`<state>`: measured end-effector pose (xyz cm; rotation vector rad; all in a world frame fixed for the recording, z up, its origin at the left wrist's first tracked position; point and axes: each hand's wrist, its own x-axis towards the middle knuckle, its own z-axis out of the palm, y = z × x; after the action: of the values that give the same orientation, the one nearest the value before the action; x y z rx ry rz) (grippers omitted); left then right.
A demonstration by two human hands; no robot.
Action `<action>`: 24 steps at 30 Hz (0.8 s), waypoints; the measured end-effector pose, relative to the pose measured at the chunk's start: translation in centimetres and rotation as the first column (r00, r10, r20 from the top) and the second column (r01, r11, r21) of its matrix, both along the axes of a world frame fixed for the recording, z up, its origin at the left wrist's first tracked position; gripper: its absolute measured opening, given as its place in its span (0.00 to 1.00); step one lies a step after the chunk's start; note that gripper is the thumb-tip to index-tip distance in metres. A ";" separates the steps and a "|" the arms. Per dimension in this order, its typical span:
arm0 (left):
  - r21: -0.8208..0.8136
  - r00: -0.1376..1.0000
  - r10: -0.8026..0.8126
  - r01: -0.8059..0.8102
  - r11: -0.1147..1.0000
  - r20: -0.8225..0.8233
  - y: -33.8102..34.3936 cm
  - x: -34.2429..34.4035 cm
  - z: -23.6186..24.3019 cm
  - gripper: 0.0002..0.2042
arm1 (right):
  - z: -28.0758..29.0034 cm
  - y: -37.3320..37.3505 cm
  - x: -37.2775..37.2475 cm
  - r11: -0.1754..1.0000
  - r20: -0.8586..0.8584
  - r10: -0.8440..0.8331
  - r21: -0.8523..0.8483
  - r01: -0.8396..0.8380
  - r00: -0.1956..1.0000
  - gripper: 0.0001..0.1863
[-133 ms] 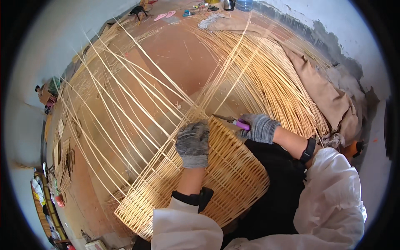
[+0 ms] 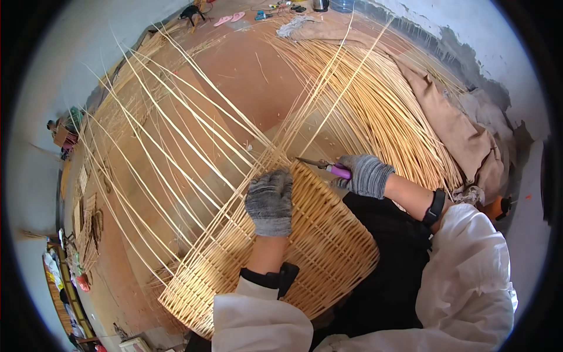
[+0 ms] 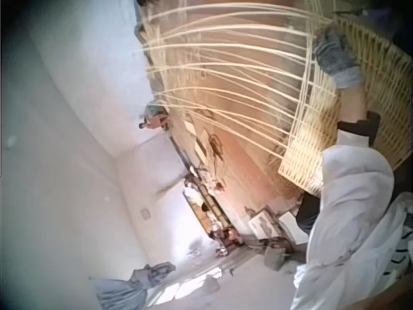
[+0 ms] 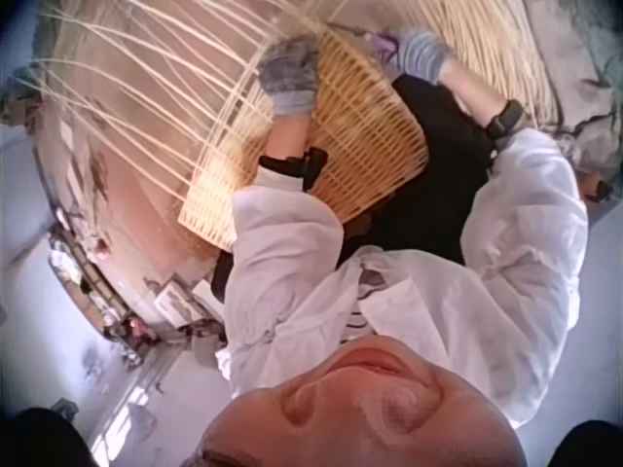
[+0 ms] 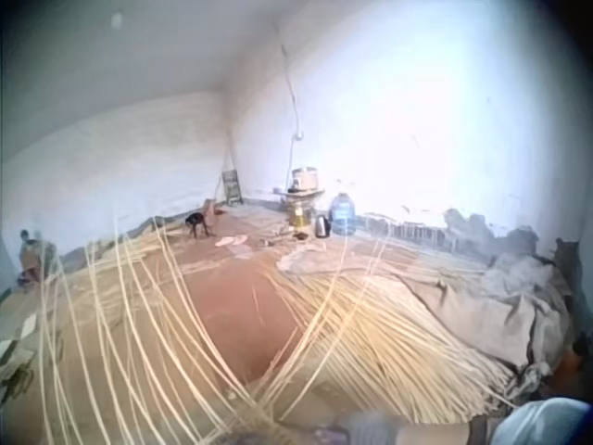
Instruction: The person trims the vertical reeds of a partially constructed wicker basket using shears, measures the width with a tape measure, and operates a power drill on the interior base. They rotate the basket to reach different sides and handle bundles of raw reeds on the floor.
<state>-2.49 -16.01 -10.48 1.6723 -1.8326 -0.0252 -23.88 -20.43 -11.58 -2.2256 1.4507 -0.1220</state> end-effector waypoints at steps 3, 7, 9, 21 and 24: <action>-0.015 0.999 -0.019 0.020 1.000 0.035 -0.2 0.3 0.0 0.09 | -0.8 -0.5 -0.3 0.999 0.117 0.000 -0.034 0.004 0.993 0.22; 0.076 0.999 0.003 -0.007 0.997 0.049 -0.7 0.0 0.1 0.10 | 0.6 -0.8 1.1 0.997 0.251 -0.041 -0.058 0.057 0.967 0.16; 0.156 0.989 0.036 -0.059 0.986 0.146 -1.0 -0.1 0.7 0.11 | 1.1 -1.1 2.4 0.987 0.537 0.037 -0.149 0.052 0.843 0.15; 0.242 0.995 0.090 -0.100 0.965 0.052 -2.1 0.1 0.9 0.11 | 1.7 -2.8 4.8 0.990 0.665 0.099 0.013 -0.143 0.740 0.17; 0.208 0.984 0.127 -0.151 0.966 0.122 -2.1 -0.1 0.5 0.12 | 1.7 -2.9 5.3 0.988 0.615 0.154 -0.114 -0.106 0.774 0.17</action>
<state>-2.60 -18.14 -10.03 1.9863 -1.8399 -0.0793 -18.57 -23.35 -9.85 -2.0381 0.9275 -0.8002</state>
